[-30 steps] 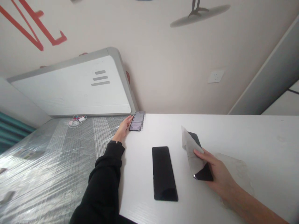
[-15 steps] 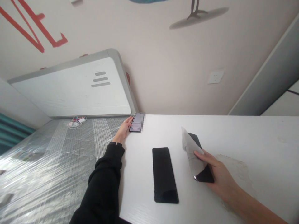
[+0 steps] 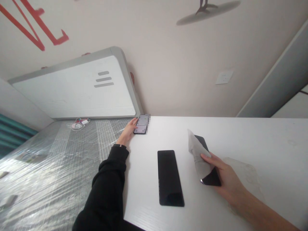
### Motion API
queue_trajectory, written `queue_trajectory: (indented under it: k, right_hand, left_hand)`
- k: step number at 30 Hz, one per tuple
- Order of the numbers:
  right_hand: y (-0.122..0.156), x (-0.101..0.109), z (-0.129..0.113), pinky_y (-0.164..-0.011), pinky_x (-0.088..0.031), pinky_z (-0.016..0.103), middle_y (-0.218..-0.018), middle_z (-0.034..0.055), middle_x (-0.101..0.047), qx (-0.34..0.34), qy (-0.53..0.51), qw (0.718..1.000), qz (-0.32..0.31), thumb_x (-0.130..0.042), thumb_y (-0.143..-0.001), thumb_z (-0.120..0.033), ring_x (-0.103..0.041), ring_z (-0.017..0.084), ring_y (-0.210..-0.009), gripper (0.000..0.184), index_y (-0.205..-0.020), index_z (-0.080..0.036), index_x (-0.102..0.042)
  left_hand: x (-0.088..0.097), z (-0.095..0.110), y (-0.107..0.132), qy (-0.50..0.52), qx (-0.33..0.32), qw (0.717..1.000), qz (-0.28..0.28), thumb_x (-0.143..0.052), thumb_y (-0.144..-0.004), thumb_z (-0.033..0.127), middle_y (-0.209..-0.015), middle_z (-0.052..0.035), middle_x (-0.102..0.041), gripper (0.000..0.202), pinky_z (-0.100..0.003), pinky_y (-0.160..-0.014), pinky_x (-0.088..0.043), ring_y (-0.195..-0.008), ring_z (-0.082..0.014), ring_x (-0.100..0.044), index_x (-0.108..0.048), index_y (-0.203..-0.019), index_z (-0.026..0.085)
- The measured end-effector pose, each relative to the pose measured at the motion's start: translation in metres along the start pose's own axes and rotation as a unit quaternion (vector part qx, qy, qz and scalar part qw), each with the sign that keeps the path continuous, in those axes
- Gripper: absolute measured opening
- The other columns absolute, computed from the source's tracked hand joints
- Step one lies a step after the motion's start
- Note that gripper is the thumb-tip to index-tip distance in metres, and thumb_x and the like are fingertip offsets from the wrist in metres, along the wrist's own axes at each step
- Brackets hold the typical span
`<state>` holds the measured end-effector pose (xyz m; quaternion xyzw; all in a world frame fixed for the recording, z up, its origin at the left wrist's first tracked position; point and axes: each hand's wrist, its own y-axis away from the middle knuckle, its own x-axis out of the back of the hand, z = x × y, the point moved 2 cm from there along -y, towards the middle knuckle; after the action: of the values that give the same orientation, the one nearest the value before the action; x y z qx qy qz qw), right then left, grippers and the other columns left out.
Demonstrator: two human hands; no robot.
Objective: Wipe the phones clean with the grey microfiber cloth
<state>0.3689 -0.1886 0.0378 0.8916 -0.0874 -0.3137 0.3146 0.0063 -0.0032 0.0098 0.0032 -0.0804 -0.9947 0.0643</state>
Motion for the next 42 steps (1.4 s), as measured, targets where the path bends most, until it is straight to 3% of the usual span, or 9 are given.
queue_trajectory:
  k: [11, 15, 20, 24, 31, 36, 42]
  right_hand:
    - [0.0009, -0.0005, -0.0011, -0.054, -0.059, 0.029, -0.082, 0.0032, -0.082, 0.009, 0.028, 0.999, -0.017, -0.088, -0.064, -0.026, -0.075, 0.023, -0.064, 0.031, -0.092, -0.022, -0.075]
    - [0.0033, -0.0012, -0.0018, -0.053, -0.059, 0.03, -0.085, 0.004, -0.082, 0.001, 0.027, 1.0, -0.003, -0.087, -0.063, -0.025, -0.076, 0.025, -0.066, 0.033, -0.095, -0.022, -0.076]
    - [0.0055, -0.0025, -0.0027, -0.054, -0.058, 0.03, -0.083, 0.0027, -0.082, 0.002, 0.018, 1.0, 0.008, -0.088, -0.063, -0.023, -0.074, 0.023, -0.064, 0.031, -0.092, -0.023, -0.075]
    - [0.0052, -0.0025, -0.0027, -0.054, -0.058, 0.029, -0.085, 0.0028, -0.082, 0.002, 0.018, 1.0, 0.002, -0.087, -0.065, -0.022, -0.074, 0.023, -0.065, 0.029, -0.092, -0.022, -0.076]
    - [0.0017, 0.0017, -0.0003, -0.054, -0.058, 0.03, -0.084, 0.0015, -0.082, 0.01, 0.022, 1.0, -0.011, -0.087, -0.067, -0.023, -0.073, 0.022, -0.064, 0.028, -0.093, -0.023, -0.076]
    - [-0.001, 0.0049, 0.0007, -0.06, -0.061, 0.033, -0.089, 0.0041, -0.082, 0.031, 0.043, 0.998, -0.039, -0.087, -0.072, -0.029, -0.076, 0.027, -0.072, 0.027, -0.096, -0.024, -0.076]
    - [0.0001, 0.0031, -0.0008, -0.053, -0.06, 0.029, -0.08, 0.0025, -0.081, 0.026, 0.026, 0.999, -0.021, -0.089, -0.064, -0.022, -0.074, 0.023, -0.062, 0.027, -0.089, -0.023, -0.077]
  left_hand:
    - [0.0, 0.0009, 0.0005, 0.005, 0.003, 1.0, 0.0, -0.055, -0.056, 0.002, -0.168, -0.0076, -0.041, 0.1, -0.033, -0.124, -0.038, -0.156, -0.0234, -0.037, -0.046, -0.154, 0.018]
    - [-0.0014, 0.0014, 0.0017, -0.004, 0.0, 1.0, -0.017, -0.056, -0.056, 0.0, -0.171, -0.0054, -0.036, 0.104, -0.033, -0.123, -0.039, -0.158, -0.0222, -0.033, -0.042, -0.157, 0.023]
    - [-0.0026, 0.0017, 0.0031, -0.014, 0.004, 0.999, -0.043, -0.06, -0.06, -0.001, -0.174, -0.0042, -0.029, 0.116, -0.038, -0.113, -0.051, -0.152, -0.0259, -0.043, -0.026, -0.165, 0.034]
    - [-0.0032, 0.0023, 0.0045, -0.023, 0.002, 0.998, -0.05, -0.066, -0.064, 0.001, -0.175, -0.0063, -0.025, 0.117, -0.038, -0.115, -0.048, -0.151, -0.0269, -0.045, -0.02, -0.166, 0.035]
    - [-0.0053, 0.003, 0.0054, -0.038, -0.004, 0.998, -0.042, -0.072, -0.064, -0.001, -0.176, -0.0065, -0.021, 0.118, -0.035, -0.126, -0.032, -0.161, -0.0248, -0.025, -0.023, -0.166, 0.032]
    - [-0.0014, 0.0012, 0.0029, -0.011, 0.005, 1.0, -0.016, -0.06, -0.068, 0.002, -0.171, -0.0065, -0.034, 0.105, -0.035, -0.119, -0.044, -0.155, -0.0247, -0.039, -0.028, -0.165, 0.026]
    - [0.0037, -0.0014, -0.0023, 0.013, 0.017, 0.999, 0.028, -0.058, -0.08, 0.008, -0.163, -0.0067, -0.048, 0.084, -0.033, -0.112, -0.052, -0.141, -0.0247, -0.057, -0.038, -0.16, 0.021]
